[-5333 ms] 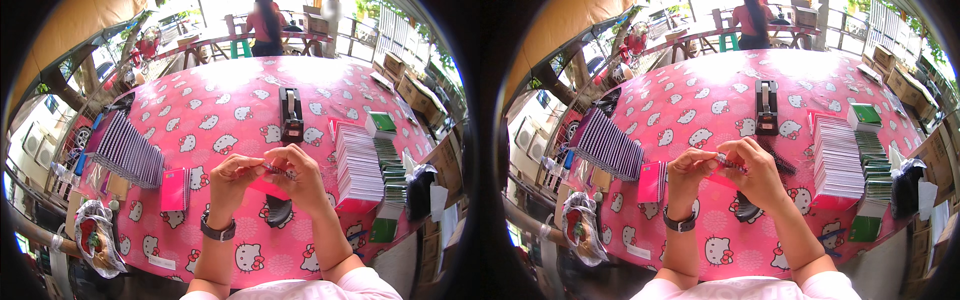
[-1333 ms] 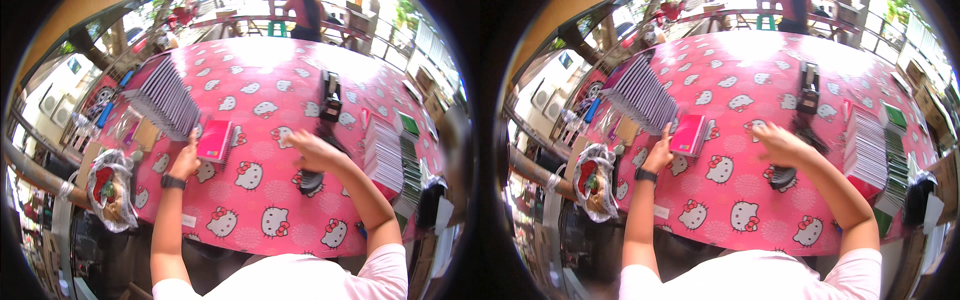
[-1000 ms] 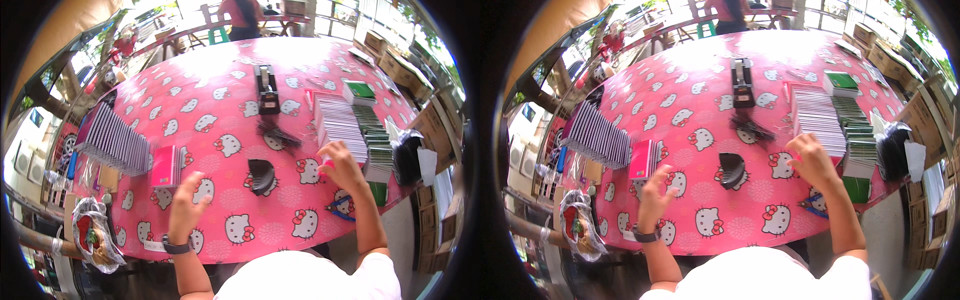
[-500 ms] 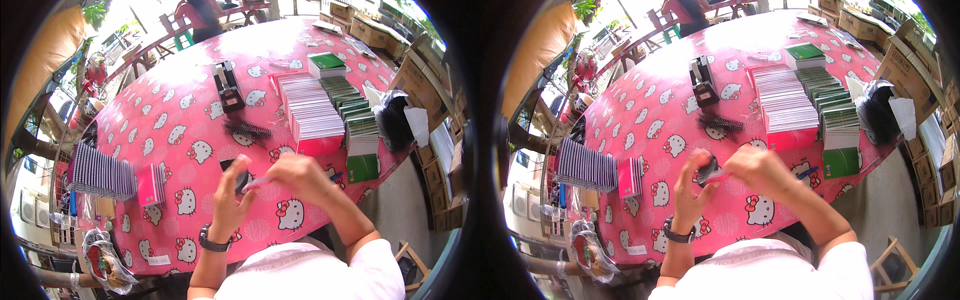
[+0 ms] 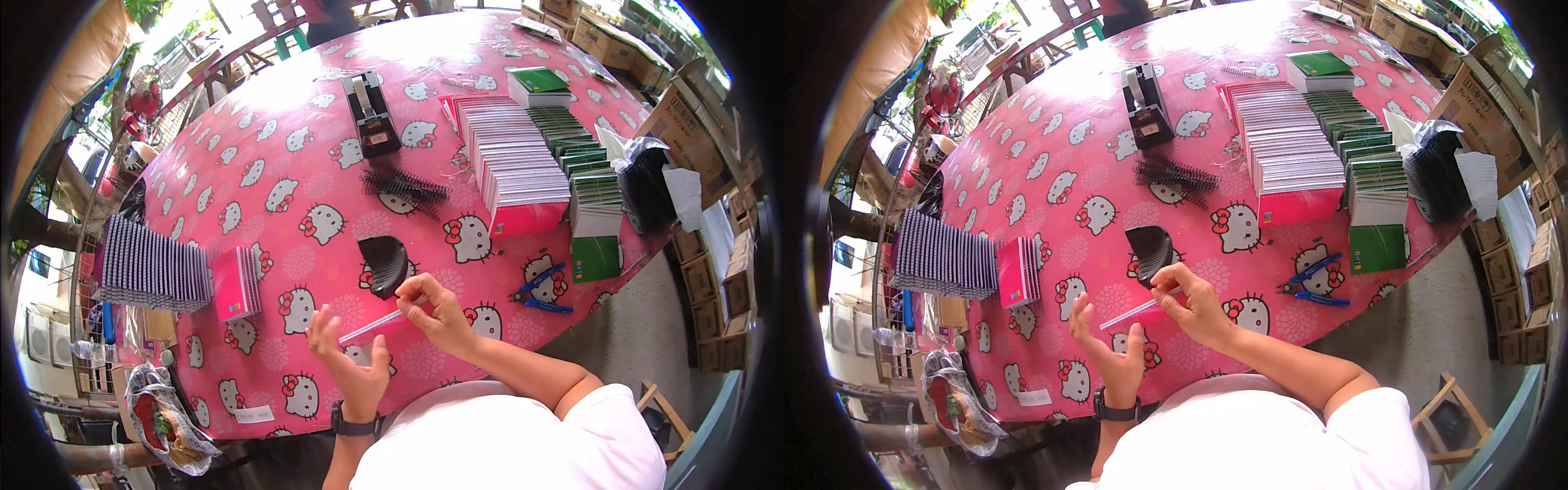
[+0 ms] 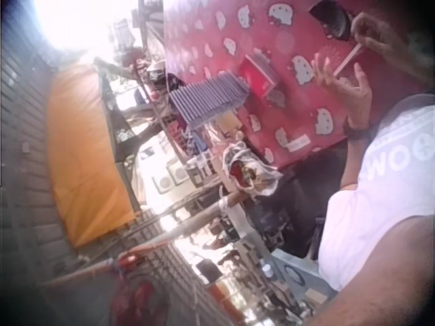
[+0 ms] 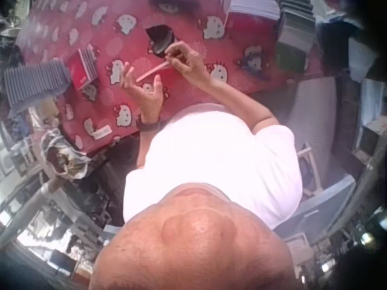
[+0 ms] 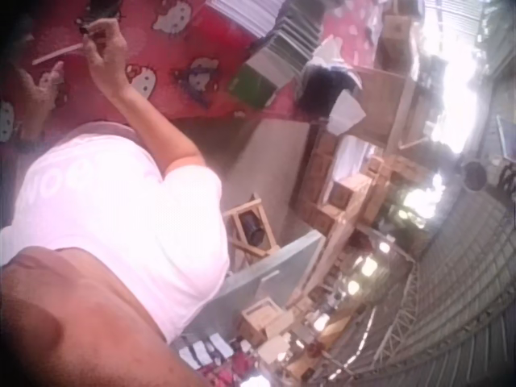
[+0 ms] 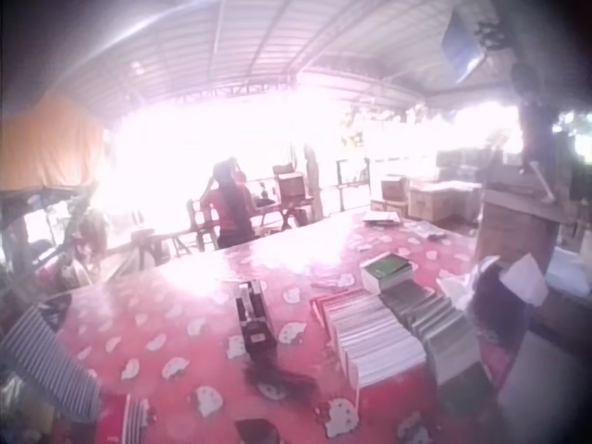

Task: The person assembles spiral-bound notebooks by inserting a black plastic comb into the punched holes of a pink cover and a stack of white pages. They then use a blue pen to press the comb's teeth into the holes to secure the pages. The finished notebook is placed on a growing stack on the table.

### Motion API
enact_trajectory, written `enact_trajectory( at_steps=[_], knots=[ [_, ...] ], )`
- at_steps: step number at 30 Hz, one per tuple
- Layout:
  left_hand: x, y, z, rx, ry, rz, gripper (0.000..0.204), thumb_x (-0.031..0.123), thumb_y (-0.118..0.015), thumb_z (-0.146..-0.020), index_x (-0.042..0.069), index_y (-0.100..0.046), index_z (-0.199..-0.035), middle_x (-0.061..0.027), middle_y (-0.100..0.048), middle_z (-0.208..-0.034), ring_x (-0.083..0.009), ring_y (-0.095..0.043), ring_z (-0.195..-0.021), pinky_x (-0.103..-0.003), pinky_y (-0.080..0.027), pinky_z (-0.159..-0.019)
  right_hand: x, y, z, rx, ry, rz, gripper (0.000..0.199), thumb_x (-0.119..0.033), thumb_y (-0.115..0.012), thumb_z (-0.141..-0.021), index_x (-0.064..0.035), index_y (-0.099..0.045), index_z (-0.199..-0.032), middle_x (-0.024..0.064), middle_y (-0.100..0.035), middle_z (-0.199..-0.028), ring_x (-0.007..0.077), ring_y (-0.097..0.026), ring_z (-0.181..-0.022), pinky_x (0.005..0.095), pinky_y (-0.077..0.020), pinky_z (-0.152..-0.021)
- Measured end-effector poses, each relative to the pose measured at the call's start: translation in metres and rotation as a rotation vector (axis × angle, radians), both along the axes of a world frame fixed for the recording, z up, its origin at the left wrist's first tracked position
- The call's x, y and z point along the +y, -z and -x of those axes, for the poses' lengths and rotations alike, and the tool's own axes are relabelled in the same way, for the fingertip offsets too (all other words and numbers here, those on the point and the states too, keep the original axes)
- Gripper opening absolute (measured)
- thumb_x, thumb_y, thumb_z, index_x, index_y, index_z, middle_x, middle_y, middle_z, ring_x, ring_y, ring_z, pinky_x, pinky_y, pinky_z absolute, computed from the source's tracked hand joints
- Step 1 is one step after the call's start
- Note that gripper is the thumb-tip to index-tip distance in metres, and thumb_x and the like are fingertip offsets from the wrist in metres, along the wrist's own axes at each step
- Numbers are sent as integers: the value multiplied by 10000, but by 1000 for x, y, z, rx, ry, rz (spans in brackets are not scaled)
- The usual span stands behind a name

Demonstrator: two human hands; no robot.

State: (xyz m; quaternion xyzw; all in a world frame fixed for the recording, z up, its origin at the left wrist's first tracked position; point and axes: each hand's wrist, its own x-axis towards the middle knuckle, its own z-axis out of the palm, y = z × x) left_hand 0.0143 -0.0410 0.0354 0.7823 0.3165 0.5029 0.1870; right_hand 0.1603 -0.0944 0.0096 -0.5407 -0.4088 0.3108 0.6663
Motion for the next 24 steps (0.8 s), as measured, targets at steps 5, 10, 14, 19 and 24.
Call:
enact_trajectory(
  at_steps=[5,10,14,19,24],
  knots=[
    [4,-4,-9,394,139,-95,256,13,-678,-770,111,-688,-1006,-29,-691,-974,-178,-643,-883,-359,-395,-881,25,-29,-46,-256,-197,105,45,-73,-630,-876,-30,-616,-882,24,-614,-794,101,-579,-829,261,-462,-743],
    [17,-9,-13,341,270,-139,267,-24,-656,-767,95,-692,-1004,-31,-696,-944,-168,-642,-802,-308,-419,-739,115,-14,-116,-1133,346,371,262,-250,-653,-813,-51,-593,-972,109,-646,-979,296,-592,-988,394,-495,-824],
    [13,-5,-5,349,266,-135,250,-18,-658,-784,97,-692,-1004,-37,-698,-930,-170,-638,-785,-303,-416,-742,158,0,-118,-1085,275,710,356,-211,-674,-787,-72,-595,-1105,116,-618,-1140,279,-575,-1107,395,-505,-864],
    [15,-6,-11,355,314,-119,244,-22,-654,-787,100,-689,-994,-40,-696,-934,-173,-635,-795,-308,-417,-749,139,0,-130,-943,287,544,128,-84,-551,-824,-51,-612,-932,176,-682,-915,326,-669,-916,411,-552,-754],
    [18,-14,-9,379,278,-138,269,-48,-641,-763,90,-679,-991,-65,-680,-931,-207,-626,-828,-333,-434,-765,124,-26,-126,-907,375,384,114,-79,-487,-860,-28,-580,-900,214,-666,-868,353,-656,-912,423,-534,-763]
  ],
)
